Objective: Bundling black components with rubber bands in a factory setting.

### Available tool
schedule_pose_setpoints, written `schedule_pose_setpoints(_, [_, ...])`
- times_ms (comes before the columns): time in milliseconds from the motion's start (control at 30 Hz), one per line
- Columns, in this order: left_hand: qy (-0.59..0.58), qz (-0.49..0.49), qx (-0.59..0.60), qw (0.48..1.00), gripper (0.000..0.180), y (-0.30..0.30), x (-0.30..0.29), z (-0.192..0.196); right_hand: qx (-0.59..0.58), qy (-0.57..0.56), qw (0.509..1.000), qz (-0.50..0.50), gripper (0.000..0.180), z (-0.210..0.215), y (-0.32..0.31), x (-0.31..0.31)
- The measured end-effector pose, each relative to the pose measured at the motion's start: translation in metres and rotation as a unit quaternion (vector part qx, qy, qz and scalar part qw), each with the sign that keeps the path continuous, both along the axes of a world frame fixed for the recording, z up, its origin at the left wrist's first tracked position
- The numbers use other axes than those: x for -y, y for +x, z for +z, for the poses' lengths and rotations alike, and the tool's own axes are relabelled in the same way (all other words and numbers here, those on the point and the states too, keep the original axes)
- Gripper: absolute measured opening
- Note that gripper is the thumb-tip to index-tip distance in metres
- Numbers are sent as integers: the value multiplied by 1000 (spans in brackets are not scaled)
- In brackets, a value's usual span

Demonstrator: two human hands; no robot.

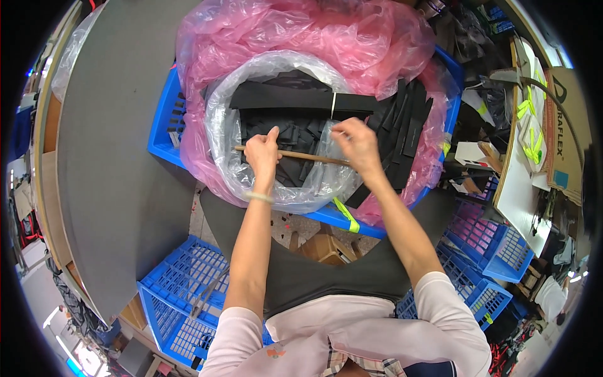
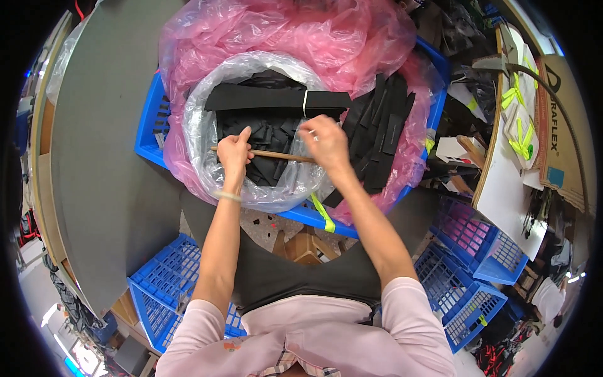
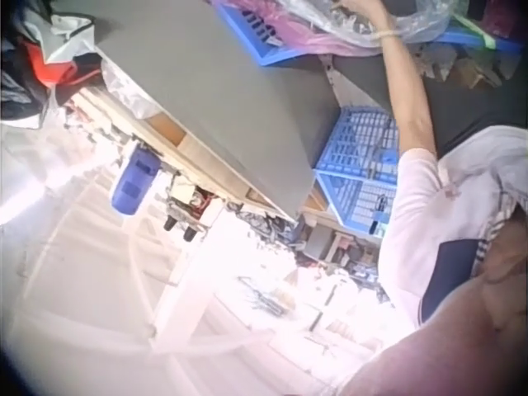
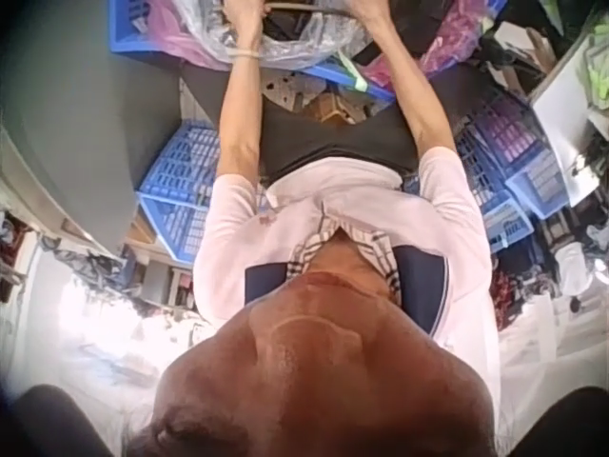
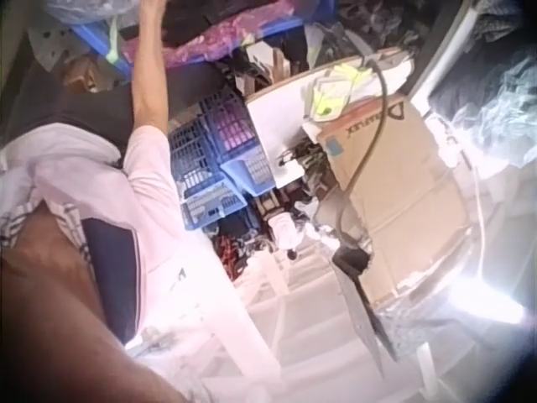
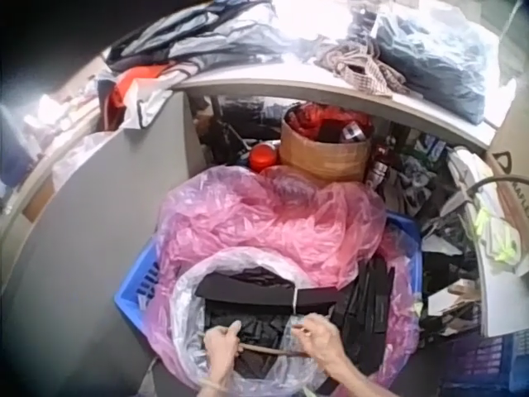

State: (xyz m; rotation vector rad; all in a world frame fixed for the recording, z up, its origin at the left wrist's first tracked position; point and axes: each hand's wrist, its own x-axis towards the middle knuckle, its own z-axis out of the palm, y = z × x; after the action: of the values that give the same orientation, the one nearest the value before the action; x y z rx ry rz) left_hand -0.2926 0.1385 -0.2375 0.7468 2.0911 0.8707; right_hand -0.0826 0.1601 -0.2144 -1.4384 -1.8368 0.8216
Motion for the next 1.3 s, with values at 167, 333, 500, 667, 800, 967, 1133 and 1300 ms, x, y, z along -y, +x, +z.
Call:
schedule_pose_setpoints(167, [-77, 73, 23, 994, 24, 0, -19, -21, -35, -117, 992, -12, 13, -14, -50, 17])
schedule_pose_setpoints(333, [97, 120, 340, 928, 15, 9, 19, 2, -328, -334, 878, -97, 20, -11, -56, 32])
schedule_pose_setpoints(500, [137, 105, 413, 894, 15, 31, 84, 55, -438, -313, 841, -43, 16, 24, -51, 63])
schedule_pose_setpoints(667, [142, 137, 559, 805, 12, 37, 104, 103, -503, -309, 807, -18, 12, 53, -31, 93])
schedule_pose_setpoints(800, [158, 78, 533, 828, 11, 45, 114, 129, -531, -297, 794, -2, 13, 77, -19, 113])
schedule_pose_setpoints(967, [171, 86, 598, 778, 12, 60, 122, 150, -630, -281, 724, 2, 26, 87, -12, 130])
schedule_pose_setpoints(1133, [161, 98, 623, 760, 14, 69, 129, 158, -639, -260, 724, -2, 32, 119, -15, 137])
schedule_pose_setpoints(1300, [189, 102, 573, 791, 15, 77, 137, 166, -444, -142, 885, 2, 33, 131, -8, 141])
